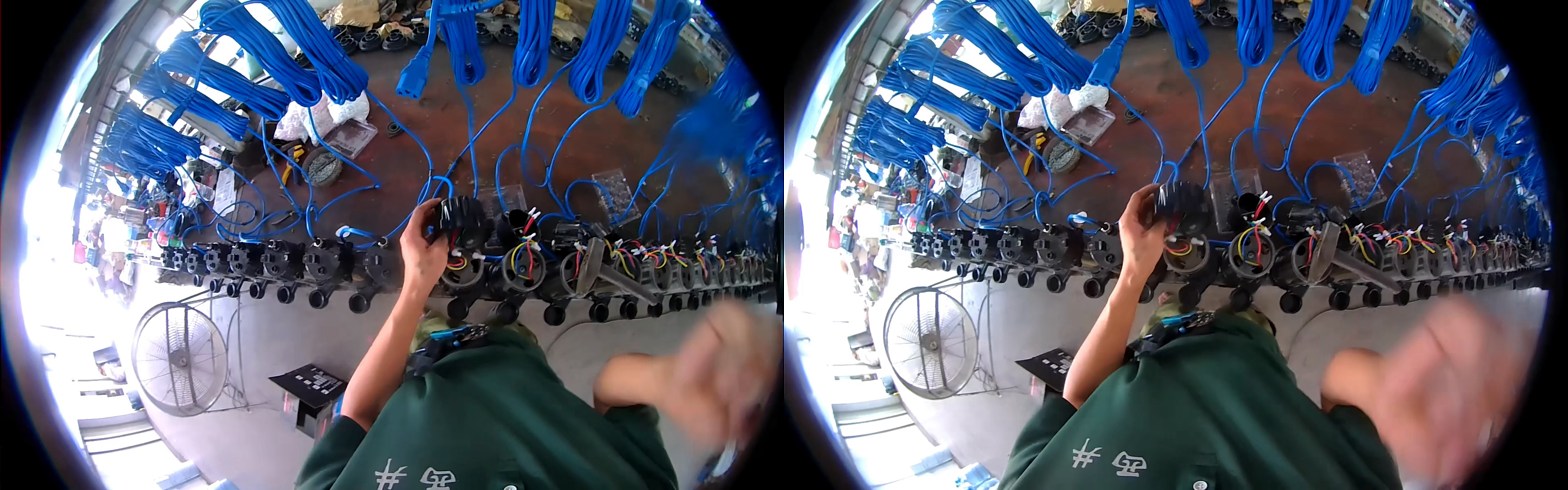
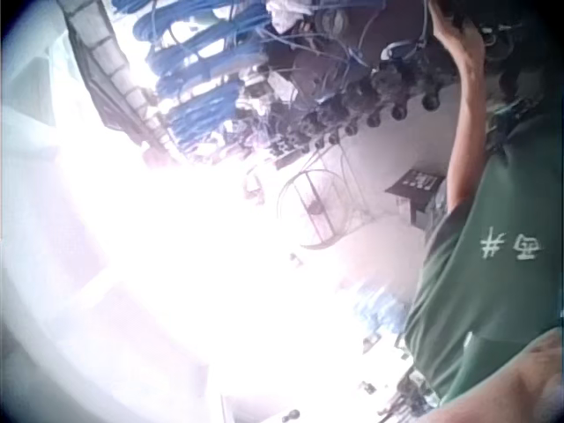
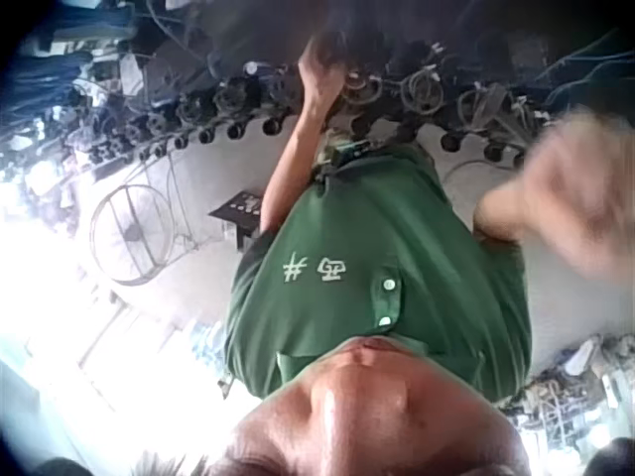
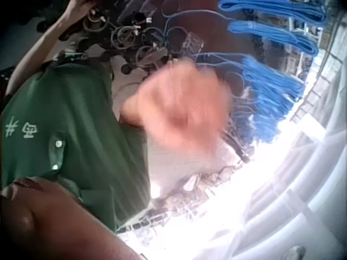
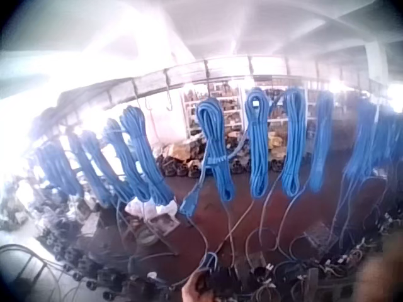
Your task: The person assembles a line of water pumps by using a hammer to tap components into place and connecting blue cables to the motor housings.
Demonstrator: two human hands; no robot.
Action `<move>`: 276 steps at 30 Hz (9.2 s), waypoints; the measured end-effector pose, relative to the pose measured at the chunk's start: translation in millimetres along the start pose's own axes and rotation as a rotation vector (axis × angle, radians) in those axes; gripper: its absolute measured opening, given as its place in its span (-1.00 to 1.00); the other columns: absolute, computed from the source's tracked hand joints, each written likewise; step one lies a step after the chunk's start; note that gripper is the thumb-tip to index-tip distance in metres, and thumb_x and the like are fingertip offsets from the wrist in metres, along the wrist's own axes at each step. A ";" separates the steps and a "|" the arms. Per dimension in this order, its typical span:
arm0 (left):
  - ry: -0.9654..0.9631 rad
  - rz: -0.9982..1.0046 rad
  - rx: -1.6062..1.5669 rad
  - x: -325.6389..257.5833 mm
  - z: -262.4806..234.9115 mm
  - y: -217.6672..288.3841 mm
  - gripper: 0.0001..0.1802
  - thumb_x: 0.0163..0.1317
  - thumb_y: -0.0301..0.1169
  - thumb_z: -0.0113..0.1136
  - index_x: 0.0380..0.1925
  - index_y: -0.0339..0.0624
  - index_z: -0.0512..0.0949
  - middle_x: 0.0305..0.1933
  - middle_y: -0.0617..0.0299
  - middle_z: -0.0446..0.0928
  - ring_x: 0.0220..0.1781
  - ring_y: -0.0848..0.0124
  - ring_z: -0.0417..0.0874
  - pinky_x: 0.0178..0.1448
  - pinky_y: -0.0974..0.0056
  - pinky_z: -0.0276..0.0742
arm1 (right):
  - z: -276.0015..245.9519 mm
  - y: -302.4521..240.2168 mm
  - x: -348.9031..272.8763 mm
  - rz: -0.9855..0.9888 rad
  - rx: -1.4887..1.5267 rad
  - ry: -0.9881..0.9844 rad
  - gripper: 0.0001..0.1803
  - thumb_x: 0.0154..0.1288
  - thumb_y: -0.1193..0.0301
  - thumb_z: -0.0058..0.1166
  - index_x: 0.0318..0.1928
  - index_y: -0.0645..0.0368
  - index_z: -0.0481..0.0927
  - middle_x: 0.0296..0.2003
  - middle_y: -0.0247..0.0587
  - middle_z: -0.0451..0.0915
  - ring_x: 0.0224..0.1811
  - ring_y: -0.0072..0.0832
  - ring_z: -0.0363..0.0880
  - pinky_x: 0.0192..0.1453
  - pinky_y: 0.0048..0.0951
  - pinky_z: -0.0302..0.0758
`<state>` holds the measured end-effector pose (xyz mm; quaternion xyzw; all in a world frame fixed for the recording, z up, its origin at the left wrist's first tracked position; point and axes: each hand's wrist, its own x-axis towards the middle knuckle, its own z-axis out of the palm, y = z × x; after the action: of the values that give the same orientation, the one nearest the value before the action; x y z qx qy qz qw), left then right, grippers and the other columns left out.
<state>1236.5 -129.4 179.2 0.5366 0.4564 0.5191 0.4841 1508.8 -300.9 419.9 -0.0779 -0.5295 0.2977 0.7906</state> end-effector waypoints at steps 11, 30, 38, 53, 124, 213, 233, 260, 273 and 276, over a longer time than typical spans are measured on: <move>-0.216 0.514 0.333 -4.2 3.9 35.4 -0.36 -0.15 -0.85 0.10 0.03 -0.22 0.63 0.14 -0.03 0.59 0.19 -0.11 0.63 0.27 0.06 0.58 | -80.7 277.3 -83.1 1.590 0.040 -0.100 -0.48 0.54 -0.06 0.18 0.07 0.16 0.68 -0.14 -0.38 0.72 -0.11 -0.63 0.68 -0.05 -0.46 0.61; -0.077 -0.035 0.571 -44.6 -6.6 -37.2 -0.47 -0.03 -0.37 0.50 -0.06 -0.43 0.62 0.04 -0.22 0.64 0.21 -0.18 0.60 0.30 -0.09 0.54 | -61.1 295.8 -102.9 1.406 -0.220 -0.097 -0.59 0.59 0.12 0.14 -0.06 0.28 0.73 -0.12 -0.16 0.79 -0.05 -0.48 0.75 0.09 -0.36 0.66; 0.056 0.097 0.892 -57.4 5.4 -56.9 -0.28 -0.07 -0.40 0.43 0.14 -0.53 0.47 0.27 -0.15 0.43 0.31 -0.07 0.46 0.34 -0.03 0.46 | -63.6 309.0 -132.9 1.063 -0.719 -0.331 -0.67 0.65 0.24 0.10 -0.09 0.26 0.75 -0.34 -0.44 0.71 -0.27 -0.72 0.55 -0.13 -0.53 0.49; -0.034 0.175 0.952 -127.2 -14.9 -56.1 0.06 0.14 -0.22 0.46 0.54 -0.47 0.14 0.61 -0.41 0.09 0.53 -0.27 0.28 0.55 -0.17 0.29 | -48.1 295.3 -141.4 0.825 -1.060 -0.506 -0.77 0.64 0.37 0.09 -0.06 0.24 0.74 -0.34 -0.35 0.77 -0.40 -0.73 0.44 -0.28 -0.58 0.40; -0.006 -0.483 -0.266 -55.6 -0.3 -34.5 -0.31 0.27 -0.45 0.41 0.39 -0.28 0.39 0.06 0.21 0.62 0.01 0.48 0.64 0.17 0.34 0.57 | -86.8 193.5 -120.4 0.912 -1.075 -0.295 -0.53 0.60 0.29 -0.05 0.39 0.18 0.45 0.38 -0.09 0.48 0.42 -0.13 0.44 0.51 -0.14 0.33; 0.015 0.119 0.131 -60.2 -17.4 -73.9 0.03 -0.33 -0.10 0.70 0.26 -0.19 0.49 0.19 -0.01 0.57 0.27 0.00 0.59 0.39 -0.03 0.48 | 64.2 155.4 -53.5 1.074 -1.079 -0.520 -0.77 0.51 0.43 0.18 0.02 0.35 0.61 -0.50 -0.21 0.62 -0.51 -0.52 0.55 -0.37 -0.39 0.46; -0.078 0.104 0.040 -58.7 -14.2 -89.4 0.09 -0.39 -0.05 0.73 0.23 -0.23 0.48 0.20 -0.04 0.56 0.28 -0.05 0.58 0.38 -0.04 0.49 | 30.8 195.9 -151.8 0.968 -1.377 -0.693 -0.64 0.52 0.26 0.18 0.09 0.30 0.55 -0.49 0.22 0.63 -0.40 0.22 0.69 -0.35 0.14 0.54; -0.220 -0.834 0.430 -147.8 -10.7 -145.7 -0.26 0.04 -0.35 0.60 0.19 -0.31 0.43 0.07 0.04 0.53 0.12 0.16 0.50 0.14 0.05 0.51 | -30.6 115.4 -206.1 1.637 -0.428 0.381 -0.75 0.67 0.24 0.04 -0.11 0.15 0.42 -0.51 -0.50 0.37 -0.57 -0.75 0.24 -0.52 -0.56 0.24; -0.262 -0.412 0.057 -160.5 -2.8 -192.5 -0.42 0.20 -0.35 0.44 0.24 -0.23 0.55 0.07 0.21 0.67 0.10 0.25 0.67 0.22 0.17 0.60 | -46.4 109.8 -263.3 1.092 -1.099 -0.137 -0.78 0.26 0.41 0.38 -0.18 0.25 0.65 -0.49 -0.16 0.65 -0.57 -0.40 0.60 -0.41 -0.36 0.51; -0.262 -0.558 0.035 -169.5 -19.8 -176.0 -0.43 0.09 -0.44 0.58 0.11 -0.32 0.60 -0.15 0.18 0.68 -0.22 0.41 0.66 -0.15 0.24 0.64 | -52.5 108.7 -272.1 1.260 -1.134 -0.287 -0.65 -0.04 0.46 0.39 -0.17 0.18 0.63 -0.54 -0.11 0.60 -0.58 -0.16 0.62 -0.42 -0.27 0.53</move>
<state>1211.5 -276.5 -15.4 0.4612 0.5288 0.2846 0.6532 1441.6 -353.2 134.7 -0.7022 -0.5510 0.3787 0.2448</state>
